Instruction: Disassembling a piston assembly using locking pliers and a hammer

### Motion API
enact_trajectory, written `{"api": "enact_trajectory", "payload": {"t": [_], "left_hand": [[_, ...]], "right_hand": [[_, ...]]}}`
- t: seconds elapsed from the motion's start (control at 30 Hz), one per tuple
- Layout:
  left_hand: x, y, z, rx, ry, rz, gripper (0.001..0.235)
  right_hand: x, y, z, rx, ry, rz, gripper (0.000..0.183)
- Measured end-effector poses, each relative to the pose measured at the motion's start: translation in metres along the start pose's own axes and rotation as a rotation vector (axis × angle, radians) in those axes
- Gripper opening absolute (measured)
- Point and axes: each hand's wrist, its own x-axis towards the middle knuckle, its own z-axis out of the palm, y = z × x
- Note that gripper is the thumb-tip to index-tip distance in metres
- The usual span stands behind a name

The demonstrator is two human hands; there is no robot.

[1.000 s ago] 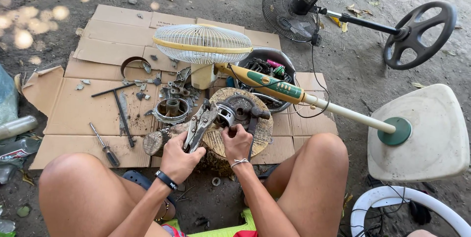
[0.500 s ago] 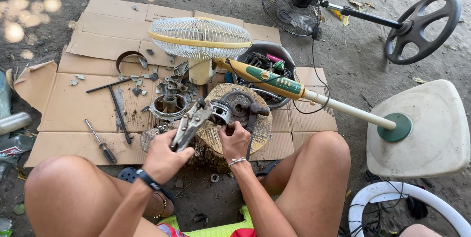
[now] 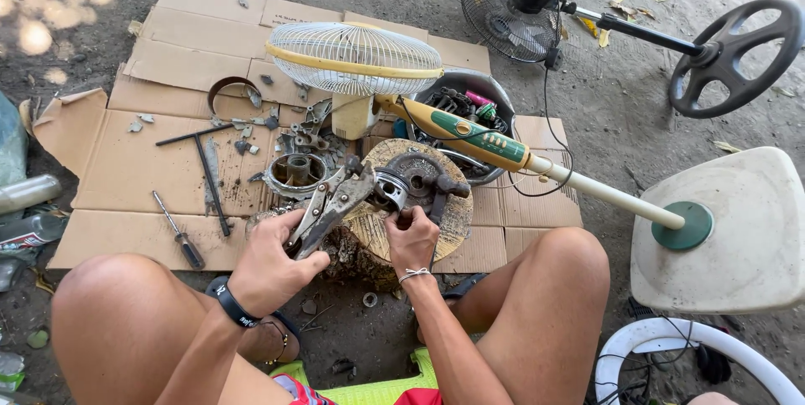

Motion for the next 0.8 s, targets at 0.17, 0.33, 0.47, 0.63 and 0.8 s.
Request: {"api": "enact_trajectory", "payload": {"t": [0.17, 0.33, 0.47, 0.63, 0.8], "left_hand": [[0.003, 0.019, 0.002, -0.026, -0.051, -0.021, 0.025], [0.012, 0.01, 0.013, 0.138, -0.059, -0.027, 0.04], [0.018, 0.03, 0.018, 0.269, -0.131, -0.138, 0.056], [0.03, 0.041, 0.026, 0.337, -0.183, -0.174, 0.048], [0.031, 0.051, 0.025, 0.224, -0.157, -0.179, 0.037]], "right_hand": [[-0.001, -0.001, -0.001, 0.002, 0.003, -0.007, 0.011], [-0.002, -0.013, -0.008, 0.0, 0.003, -0.037, 0.012], [-0.003, -0.015, -0.007, -0.022, -0.007, -0.084, 0.013], [-0.006, -0.025, -0.013, -0.032, -0.037, -0.125, 0.011], [-0.002, -0.018, -0.012, -0.074, -0.001, -0.068, 0.012]]}}
